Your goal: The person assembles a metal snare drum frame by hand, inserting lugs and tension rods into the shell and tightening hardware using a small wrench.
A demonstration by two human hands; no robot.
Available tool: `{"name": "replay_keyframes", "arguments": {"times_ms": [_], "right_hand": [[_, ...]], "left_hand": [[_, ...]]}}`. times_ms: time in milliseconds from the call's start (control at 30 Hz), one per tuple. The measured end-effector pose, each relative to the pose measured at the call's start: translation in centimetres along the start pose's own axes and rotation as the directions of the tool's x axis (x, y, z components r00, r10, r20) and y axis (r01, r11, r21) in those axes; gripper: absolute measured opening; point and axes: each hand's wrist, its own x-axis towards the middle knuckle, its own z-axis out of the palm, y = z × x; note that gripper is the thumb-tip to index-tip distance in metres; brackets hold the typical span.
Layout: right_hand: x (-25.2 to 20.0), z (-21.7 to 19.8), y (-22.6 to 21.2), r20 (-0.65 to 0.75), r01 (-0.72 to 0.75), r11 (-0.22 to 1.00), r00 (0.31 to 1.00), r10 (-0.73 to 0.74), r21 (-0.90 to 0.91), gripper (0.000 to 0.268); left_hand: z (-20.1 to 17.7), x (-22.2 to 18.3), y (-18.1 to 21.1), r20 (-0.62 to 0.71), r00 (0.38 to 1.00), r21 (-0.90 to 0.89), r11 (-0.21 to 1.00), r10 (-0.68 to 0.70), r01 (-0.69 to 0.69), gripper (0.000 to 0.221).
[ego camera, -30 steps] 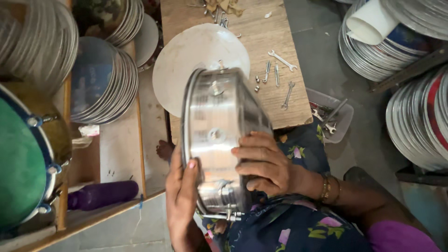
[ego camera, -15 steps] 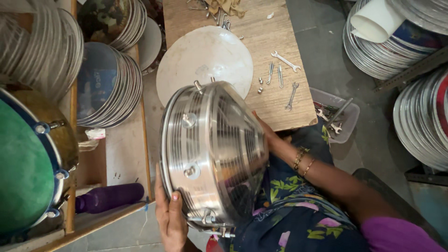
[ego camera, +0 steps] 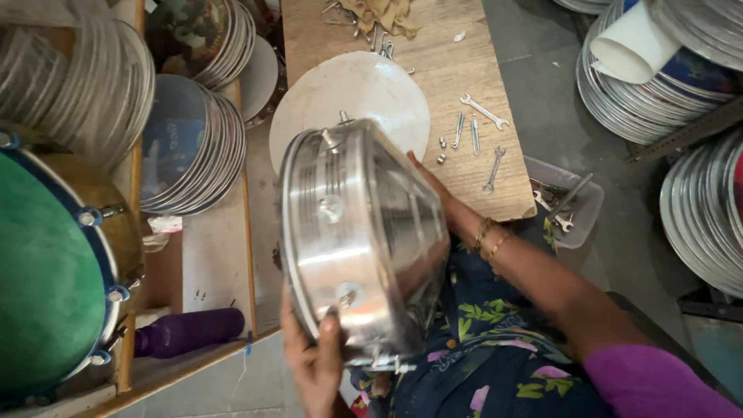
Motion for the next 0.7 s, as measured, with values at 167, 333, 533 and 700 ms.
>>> {"name": "replay_keyframes", "arguments": {"times_ms": [167,333,533,700], "right_hand": [[1.4,-1.8,-2.2,0.04,0.059,0.995,0.998,-0.056,-0.08,0.069],[3.2,-4.0,-3.6,-0.131,0.051,0.93,0.986,-0.105,-0.364,0.054],[3.0,-10.8,-3.6,-0.366,0.086,0.637,0.756,-0.542,-0.766,0.027],[3.3,-13.5,-2.1,-0.47,0.031,0.65,0.665,-0.581,-0.759,0.025]], "left_hand": [[3.6,0.2,2.0,0.118,0.973,-0.076,0.979,0.199,-0.191,0.068],[6.3,0.4,5.7,0.26,0.938,-0.072,0.973,0.229,-0.217,0.067],[8.3,0.8,7.3,0.378,0.866,0.043,0.928,0.328,-0.371,0.066],[8.4,1.0,7.7,0.346,0.922,0.018,0.981,0.175,-0.193,0.068]]}}
